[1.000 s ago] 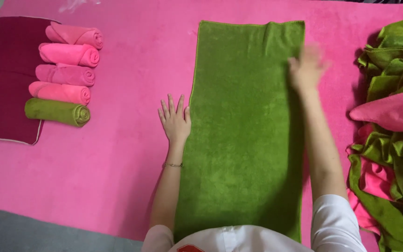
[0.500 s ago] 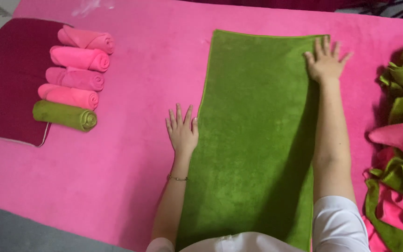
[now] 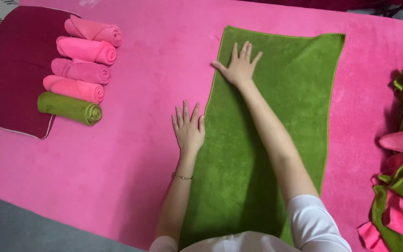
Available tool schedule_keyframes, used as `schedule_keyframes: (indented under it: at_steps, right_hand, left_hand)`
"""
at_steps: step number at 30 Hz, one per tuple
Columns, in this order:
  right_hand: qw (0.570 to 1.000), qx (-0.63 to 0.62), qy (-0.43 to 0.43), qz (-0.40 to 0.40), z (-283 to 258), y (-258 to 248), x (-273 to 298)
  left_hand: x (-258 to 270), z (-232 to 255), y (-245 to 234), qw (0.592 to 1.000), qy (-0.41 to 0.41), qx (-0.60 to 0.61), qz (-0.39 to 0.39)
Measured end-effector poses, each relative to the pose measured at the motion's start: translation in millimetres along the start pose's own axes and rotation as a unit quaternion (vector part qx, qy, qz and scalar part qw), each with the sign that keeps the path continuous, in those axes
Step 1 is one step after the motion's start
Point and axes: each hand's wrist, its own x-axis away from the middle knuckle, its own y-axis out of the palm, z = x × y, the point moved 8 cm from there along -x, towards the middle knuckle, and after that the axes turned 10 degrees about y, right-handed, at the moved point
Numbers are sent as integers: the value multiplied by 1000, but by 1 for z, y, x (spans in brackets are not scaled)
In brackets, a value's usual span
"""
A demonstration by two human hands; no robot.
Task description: Folding and rolling a green towel into a decorative shape on a massage table.
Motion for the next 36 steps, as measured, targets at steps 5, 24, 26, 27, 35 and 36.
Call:
schedule_keyframes:
  at_steps: [5, 24, 26, 27, 35, 36]
  right_hand:
    - [996, 0, 64, 62, -34, 32, -66]
    - [951, -261, -162, 44, 53, -24, -35]
    - [993, -44, -92, 60, 103, -30, -9]
    - [993, -43, -90, 60, 122, -41, -1]
    - [992, 41, 105, 48, 240, -63, -50]
    - [993, 39, 103, 50, 226, -60, -51]
  left_hand:
    - [0, -4, 10, 999, -4, -16, -35]
    - [1, -3, 7, 1000, 13, -9, 4]
    - [1, -3, 8, 1000, 14, -27, 2]
    - [1, -3, 8, 1000, 15, -26, 1]
    - [2, -3, 7, 1000, 11, -23, 9]
    - [1, -3, 4, 1000, 10, -24, 12]
